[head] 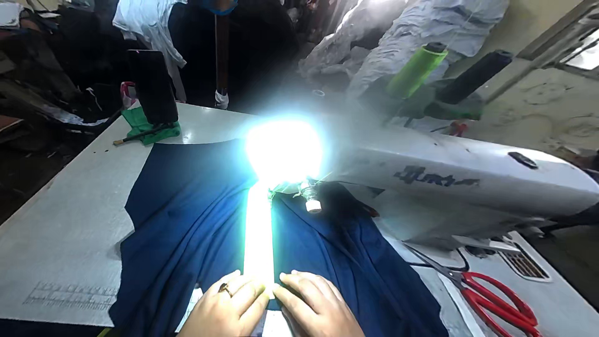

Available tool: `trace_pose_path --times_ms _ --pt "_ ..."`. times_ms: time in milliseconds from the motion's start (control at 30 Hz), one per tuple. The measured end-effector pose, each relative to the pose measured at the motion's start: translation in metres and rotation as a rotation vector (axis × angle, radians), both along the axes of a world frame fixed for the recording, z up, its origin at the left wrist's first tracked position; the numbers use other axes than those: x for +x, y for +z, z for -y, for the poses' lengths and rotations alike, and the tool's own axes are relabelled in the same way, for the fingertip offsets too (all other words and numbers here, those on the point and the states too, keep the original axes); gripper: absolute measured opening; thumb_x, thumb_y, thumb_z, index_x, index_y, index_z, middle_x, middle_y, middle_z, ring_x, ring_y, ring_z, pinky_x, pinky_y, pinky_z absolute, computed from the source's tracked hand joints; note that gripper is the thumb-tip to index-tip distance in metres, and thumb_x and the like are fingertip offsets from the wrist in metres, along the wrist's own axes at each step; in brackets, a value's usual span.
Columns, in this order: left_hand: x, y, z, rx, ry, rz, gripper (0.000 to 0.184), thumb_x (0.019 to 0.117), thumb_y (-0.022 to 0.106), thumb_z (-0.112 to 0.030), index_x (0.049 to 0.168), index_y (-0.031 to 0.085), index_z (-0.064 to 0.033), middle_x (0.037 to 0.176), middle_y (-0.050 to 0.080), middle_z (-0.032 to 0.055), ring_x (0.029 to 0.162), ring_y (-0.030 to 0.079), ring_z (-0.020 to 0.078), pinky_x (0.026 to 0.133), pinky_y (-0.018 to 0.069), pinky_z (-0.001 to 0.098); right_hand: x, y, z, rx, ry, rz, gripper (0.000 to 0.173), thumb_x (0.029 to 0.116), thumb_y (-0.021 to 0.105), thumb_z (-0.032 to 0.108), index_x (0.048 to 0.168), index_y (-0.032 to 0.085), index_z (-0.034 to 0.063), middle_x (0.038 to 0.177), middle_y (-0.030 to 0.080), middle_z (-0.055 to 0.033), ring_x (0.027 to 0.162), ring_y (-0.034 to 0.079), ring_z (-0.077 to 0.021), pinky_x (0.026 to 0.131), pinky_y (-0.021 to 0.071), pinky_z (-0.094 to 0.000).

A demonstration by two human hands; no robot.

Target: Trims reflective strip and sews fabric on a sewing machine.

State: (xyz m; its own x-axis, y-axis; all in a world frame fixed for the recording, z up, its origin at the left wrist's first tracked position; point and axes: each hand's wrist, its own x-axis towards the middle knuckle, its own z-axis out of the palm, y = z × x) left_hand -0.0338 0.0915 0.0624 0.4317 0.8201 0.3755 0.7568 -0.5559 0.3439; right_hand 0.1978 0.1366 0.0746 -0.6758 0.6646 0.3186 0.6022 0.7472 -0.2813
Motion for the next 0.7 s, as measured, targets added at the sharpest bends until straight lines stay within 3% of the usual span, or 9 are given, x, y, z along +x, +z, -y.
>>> trace_pose_path --times_ms 167,333,500,567,700 --pt "0.004 0.002 0.004 -0.017 0.042 -0.02 0.03 0.1021 0.055 -0.007 0.127 0.071 -0.0136 0.127 0.072 0.0036 0.12 0.068 0.0221 0.108 0.0502 0.0436 0.001 -0.001 -0.001 -0.024 -0.003 0.027 0.027 0.0997 0.063 0.019 0.124 0.075 0.0202 0.124 0.073 -0.006 0.118 0.066 -0.0246 0.104 0.0507 -0.0416" --pt "-0.003 0.03 -0.023 -0.174 0.034 -0.029 0.037 0.0995 0.053 -0.005 0.135 0.065 -0.0072 0.136 0.067 0.0111 0.125 0.064 0.0342 0.105 0.046 0.0608 -0.009 -0.002 -0.032 0.047 0.013 0.036 0.03 0.0971 0.063 0.017 0.125 0.075 0.0208 0.126 0.072 -0.0056 0.12 0.066 -0.0234 0.106 0.0508 -0.0407" --pt "-0.018 0.001 -0.079 -0.144 0.025 -0.085 0.042 0.1047 0.043 -0.026 0.141 0.061 -0.0169 0.143 0.062 0.0026 0.135 0.057 0.0221 0.114 0.0423 0.0526 -0.02 -0.008 -0.082 0.171 -0.017 0.065 0.034 0.0983 0.055 0.027 0.126 0.075 0.0274 0.127 0.071 -0.0004 0.12 0.065 -0.02 0.099 0.0543 -0.0406" --pt "-0.023 0.016 -0.1 -0.301 0.003 -0.11 0.045 0.108 0.038 -0.028 0.148 0.054 -0.0158 0.151 0.055 0.0042 0.142 0.049 0.0228 0.119 0.0343 0.0524 -0.024 -0.007 -0.099 0.153 -0.034 0.097 0.036 0.099 0.052 0.03 0.128 0.074 0.0273 0.13 0.07 -0.0002 0.121 0.065 -0.0209 0.098 0.0551 -0.0428" --pt "-0.029 0.032 -0.138 -0.489 -0.022 -0.196 0.05 0.1099 0.032 -0.029 0.157 0.043 -0.0187 0.162 0.042 0.0002 0.152 0.034 0.0181 0.128 0.0165 0.0479 -0.024 -0.006 -0.119 0.053 -0.111 0.115 0.037 0.101 0.051 0.032 0.13 0.073 0.0269 0.134 0.069 0.0002 0.129 0.061 -0.0184 0.108 0.05 -0.0393"
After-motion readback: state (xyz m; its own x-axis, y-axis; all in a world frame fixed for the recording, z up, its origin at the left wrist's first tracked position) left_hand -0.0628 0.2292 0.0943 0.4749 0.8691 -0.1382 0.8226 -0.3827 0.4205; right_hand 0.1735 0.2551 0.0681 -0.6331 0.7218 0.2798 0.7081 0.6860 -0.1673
